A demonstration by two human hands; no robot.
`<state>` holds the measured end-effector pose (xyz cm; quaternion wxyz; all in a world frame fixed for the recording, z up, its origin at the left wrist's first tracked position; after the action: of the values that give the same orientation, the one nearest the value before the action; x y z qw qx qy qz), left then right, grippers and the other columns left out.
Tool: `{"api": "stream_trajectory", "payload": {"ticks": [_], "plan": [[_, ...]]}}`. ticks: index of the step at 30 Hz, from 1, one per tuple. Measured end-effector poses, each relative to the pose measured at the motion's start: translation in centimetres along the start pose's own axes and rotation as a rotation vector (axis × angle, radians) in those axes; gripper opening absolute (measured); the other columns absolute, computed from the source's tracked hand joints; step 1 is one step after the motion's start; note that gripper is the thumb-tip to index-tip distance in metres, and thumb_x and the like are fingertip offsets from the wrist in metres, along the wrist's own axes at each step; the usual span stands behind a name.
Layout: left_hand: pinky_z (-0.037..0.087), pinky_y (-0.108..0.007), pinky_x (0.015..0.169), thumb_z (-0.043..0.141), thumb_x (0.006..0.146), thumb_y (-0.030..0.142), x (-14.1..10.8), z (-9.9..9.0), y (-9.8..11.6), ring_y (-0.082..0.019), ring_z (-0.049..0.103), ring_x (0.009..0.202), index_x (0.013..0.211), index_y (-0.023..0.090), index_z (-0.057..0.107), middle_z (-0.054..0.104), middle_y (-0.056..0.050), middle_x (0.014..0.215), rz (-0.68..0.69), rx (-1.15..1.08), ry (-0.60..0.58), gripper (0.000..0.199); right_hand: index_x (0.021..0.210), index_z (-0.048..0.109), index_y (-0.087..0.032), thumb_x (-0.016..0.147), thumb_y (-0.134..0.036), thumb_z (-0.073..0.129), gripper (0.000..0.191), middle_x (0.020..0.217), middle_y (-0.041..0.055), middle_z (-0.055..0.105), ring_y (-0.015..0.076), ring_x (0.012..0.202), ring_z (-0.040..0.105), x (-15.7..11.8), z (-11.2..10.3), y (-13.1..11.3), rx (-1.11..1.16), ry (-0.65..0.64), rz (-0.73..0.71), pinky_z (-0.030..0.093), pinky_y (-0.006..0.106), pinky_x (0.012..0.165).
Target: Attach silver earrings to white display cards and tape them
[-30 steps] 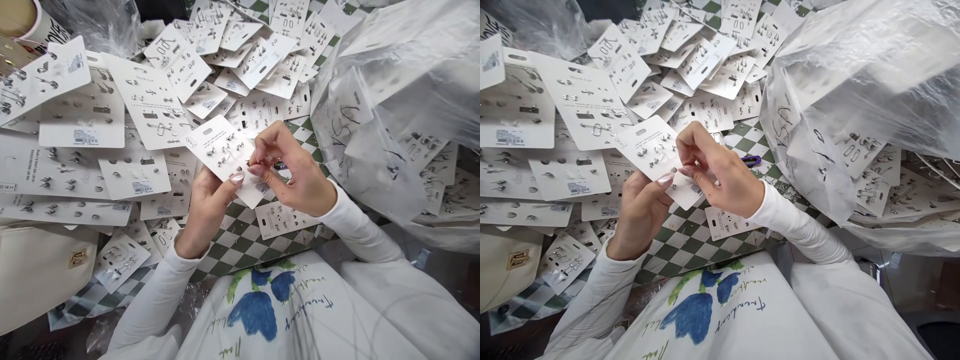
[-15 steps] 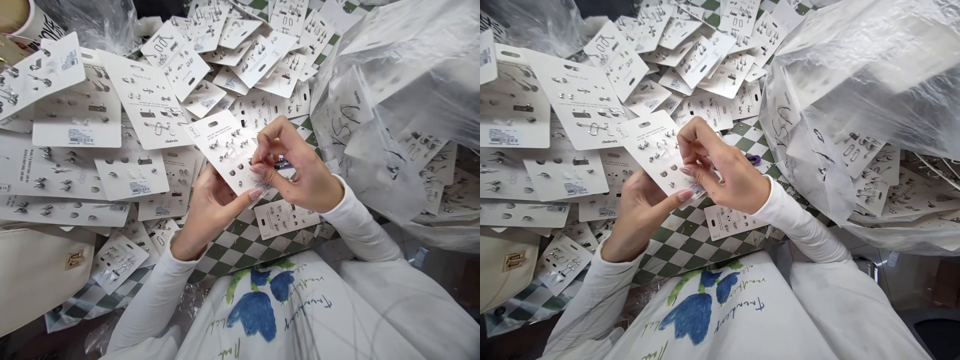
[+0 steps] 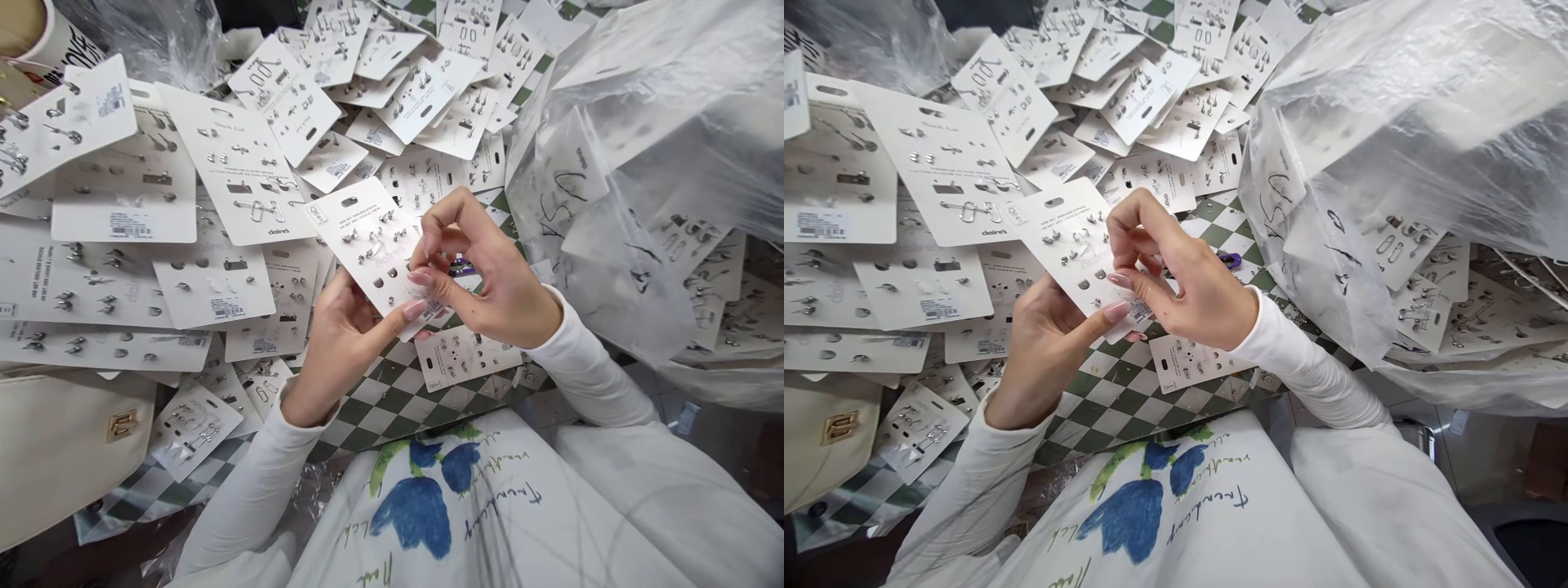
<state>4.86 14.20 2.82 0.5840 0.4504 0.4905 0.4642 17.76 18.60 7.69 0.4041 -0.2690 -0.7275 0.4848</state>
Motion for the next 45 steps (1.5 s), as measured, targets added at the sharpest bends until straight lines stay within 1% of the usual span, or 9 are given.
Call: {"api": "stream_trajectory", "payload": {"ticks": [5, 11, 20, 26, 33, 36, 39, 42, 45], "plan": [[0.071, -0.040, 0.071, 0.086, 0.082, 0.030, 0.0, 0.1, 0.1, -0.034, 0.074, 0.106, 0.119, 0.023, 0.064, 0.072, -0.009, 0.121, 0.004, -0.032, -0.005, 0.043, 0.097, 0.042, -0.025, 0.101, -0.027, 0.066, 0.025, 0.088, -0.0005, 0.044, 0.0152, 0.073, 0.053, 0.0, -0.1, 0.4, 0.098, 0.004, 0.075, 0.047, 0.031, 0.060], [0.068, -0.047, 0.090, 0.085, 0.083, 0.029, 0.1, 0.1, 0.1, -0.034, 0.072, 0.112, 0.116, 0.022, 0.065, 0.072, -0.009, 0.124, -0.002, -0.024, -0.001, 0.039, 0.097, 0.042, -0.025, 0.098, -0.043, 0.072, 0.035, 0.087, -0.0008, 0.048, 0.0158, 0.075, 0.056, 0.0, -0.3, 0.8, 0.101, 0.006, 0.099, 0.051, 0.030, 0.063], [0.066, -0.045, 0.096, 0.082, 0.086, 0.023, 0.2, 0.2, 0.5, -0.031, 0.071, 0.114, 0.116, 0.018, 0.067, 0.072, -0.009, 0.124, 0.059, -0.063, -0.004, 0.034, 0.098, 0.042, -0.025, 0.101, -0.037, 0.066, 0.028, 0.085, -0.0004, 0.050, 0.0159, 0.073, 0.055, -0.1, -0.2, 0.6, 0.028, 0.016, 0.103, 0.053, 0.031, 0.062], [0.068, -0.033, 0.083, 0.082, 0.087, 0.030, 0.2, -0.2, 0.5, -0.026, 0.074, 0.103, 0.117, 0.019, 0.068, 0.074, -0.008, 0.115, 0.114, -0.010, 0.038, 0.035, 0.098, 0.040, -0.024, 0.099, -0.021, 0.062, 0.022, 0.086, -0.0005, 0.049, 0.0143, 0.072, 0.054, -0.1, 0.1, 0.6, 0.032, 0.010, 0.087, 0.046, 0.030, 0.059], [0.066, -0.035, 0.086, 0.080, 0.088, 0.030, 0.2, -0.2, 0.5, -0.026, 0.074, 0.102, 0.114, 0.019, 0.069, 0.075, -0.009, 0.112, 0.146, 0.033, 0.050, 0.030, 0.098, 0.040, -0.024, 0.098, -0.016, 0.058, 0.020, 0.088, -0.0011, 0.047, 0.0131, 0.070, 0.051, -0.2, 0.3, 0.4, -0.051, 0.021, 0.062, 0.044, 0.030, 0.060], [0.065, -0.034, 0.087, 0.082, 0.087, 0.032, 0.2, -0.3, 0.5, -0.026, 0.074, 0.103, 0.113, 0.018, 0.069, 0.075, -0.008, 0.110, 0.178, 0.068, 0.094, 0.031, 0.101, 0.041, -0.023, 0.098, -0.012, 0.054, 0.018, 0.090, -0.0007, 0.048, 0.0136, 0.073, 0.054, -0.4, 0.5, 0.3, -0.164, 0.026, 0.053, 0.045, 0.032, 0.066], [0.063, -0.034, 0.089, 0.082, 0.086, 0.032, 0.2, -0.6, 0.2, -0.025, 0.073, 0.105, 0.112, 0.018, 0.068, 0.076, -0.007, 0.111, 0.182, 0.083, 0.160, 0.033, 0.103, 0.043, -0.021, 0.096, -0.004, 0.053, 0.021, 0.090, -0.0013, 0.053, 0.0131, 0.073, 0.057, -0.8, 0.9, 0.1, -0.409, 0.041, 0.032, 0.044, 0.038, 0.078], [0.063, -0.030, 0.080, 0.081, 0.085, 0.029, 0.1, -0.9, 0.1, -0.022, 0.073, 0.096, 0.108, 0.017, 0.067, 0.075, -0.006, 0.104, 0.195, 0.125, 0.210, 0.028, 0.104, 0.045, -0.020, 0.096, 0.001, 0.050, 0.024, 0.087, -0.0028, 0.059, 0.0125, 0.069, 0.056, -1.1, 1.6, -0.6, -0.705, 0.065, -0.045, 0.041, 0.039, 0.083], [0.062, -0.027, 0.074, 0.080, 0.085, 0.025, 0.0, -0.9, 0.0, -0.020, 0.072, 0.089, 0.103, 0.018, 0.066, 0.072, -0.003, 0.093, 0.209, 0.161, 0.235, 0.024, 0.107, 0.046, -0.021, 0.102, -0.004, 0.050, 0.018, 0.084, -0.0040, 0.064, 0.0156, 0.072, 0.058, -1.4, 2.7, -1.4, -0.992, 0.083, -0.157, 0.041, 0.039, 0.082]]}}
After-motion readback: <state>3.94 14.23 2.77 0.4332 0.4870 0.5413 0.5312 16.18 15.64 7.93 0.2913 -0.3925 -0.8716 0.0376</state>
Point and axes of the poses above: each hand's wrist, its own x-axis towards the middle knuckle, its own z-axis out of the palm, y = z × x, the point moved 8 cm from there along x, towards the middle knuckle
